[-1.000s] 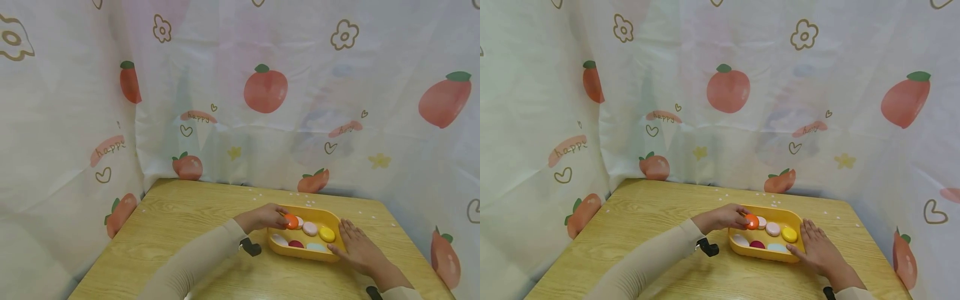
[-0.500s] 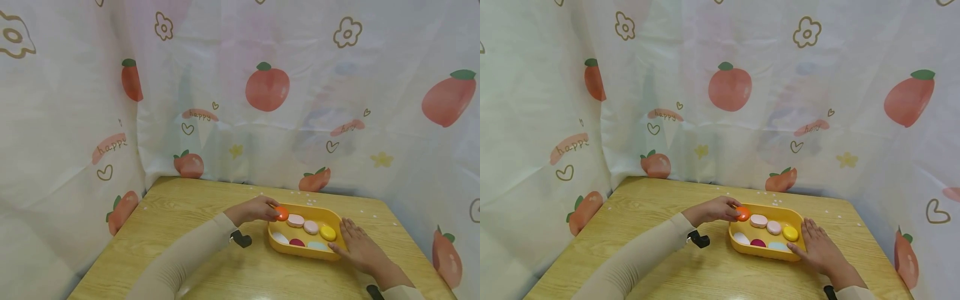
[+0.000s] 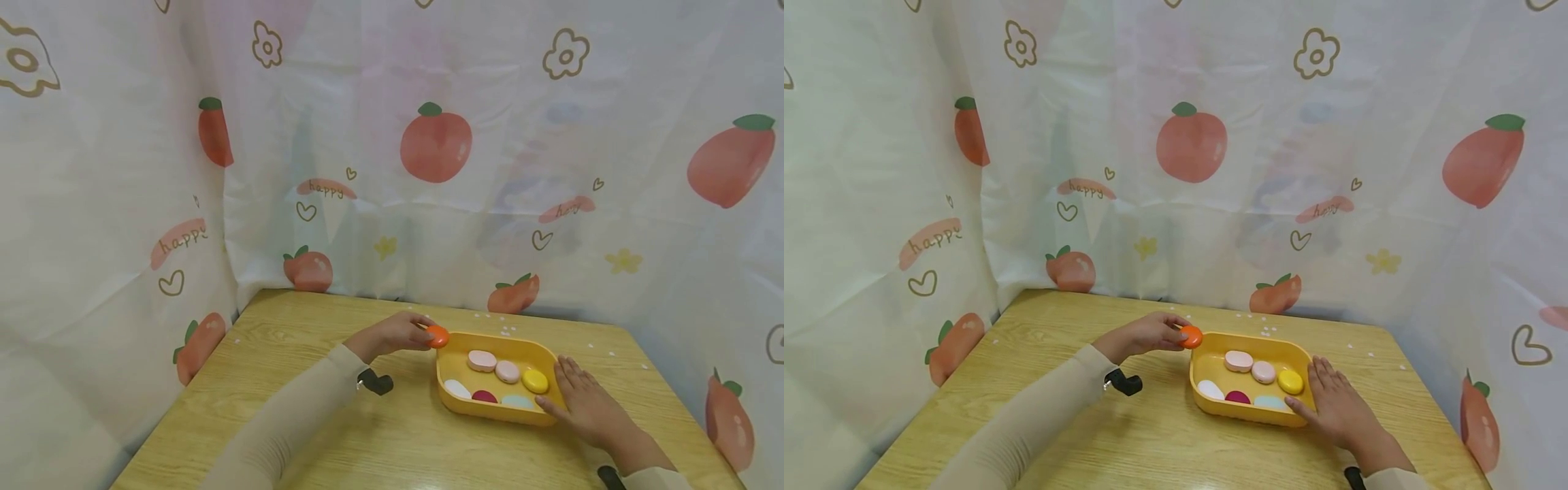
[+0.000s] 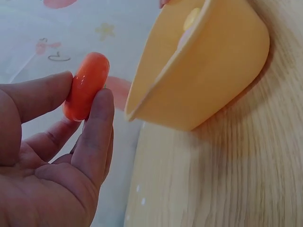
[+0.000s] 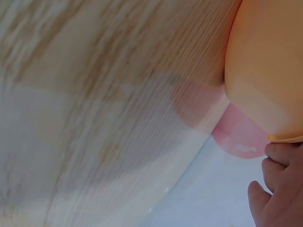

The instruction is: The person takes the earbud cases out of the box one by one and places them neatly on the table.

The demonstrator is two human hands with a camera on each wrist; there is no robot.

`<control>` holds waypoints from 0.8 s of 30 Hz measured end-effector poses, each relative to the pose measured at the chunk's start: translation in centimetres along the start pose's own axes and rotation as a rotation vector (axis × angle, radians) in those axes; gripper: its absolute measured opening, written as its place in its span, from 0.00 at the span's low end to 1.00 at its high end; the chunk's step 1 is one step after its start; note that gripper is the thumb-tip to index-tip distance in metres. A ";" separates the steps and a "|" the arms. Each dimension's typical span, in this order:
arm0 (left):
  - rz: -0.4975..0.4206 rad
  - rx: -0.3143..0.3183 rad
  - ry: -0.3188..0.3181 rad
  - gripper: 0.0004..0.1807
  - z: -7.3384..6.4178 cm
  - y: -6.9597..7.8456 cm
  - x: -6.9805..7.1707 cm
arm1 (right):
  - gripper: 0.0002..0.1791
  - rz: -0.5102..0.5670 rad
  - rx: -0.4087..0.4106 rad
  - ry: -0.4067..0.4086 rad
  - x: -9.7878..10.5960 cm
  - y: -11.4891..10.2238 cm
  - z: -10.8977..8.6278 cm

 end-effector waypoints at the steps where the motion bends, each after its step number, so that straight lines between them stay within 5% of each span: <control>1: -0.014 -0.002 0.003 0.20 -0.1 0.0 0.3 | 0.49 -0.002 0.000 0.001 0.0 0.0 0.0; 24: 0.016 0.024 0.067 0.19 -1.1 -4.2 3.4 | 0.49 -0.011 -0.011 0.010 -0.4 0.4 0.0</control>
Point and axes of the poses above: each hand's wrist, its own z-axis towards the middle knuckle, its own x-axis out of the back of the hand, y = z × x, the point moved 1 cm from there along z, towards the middle knuckle, and after that the axes turned 12 degrees about -y, right-handed, at the moved point
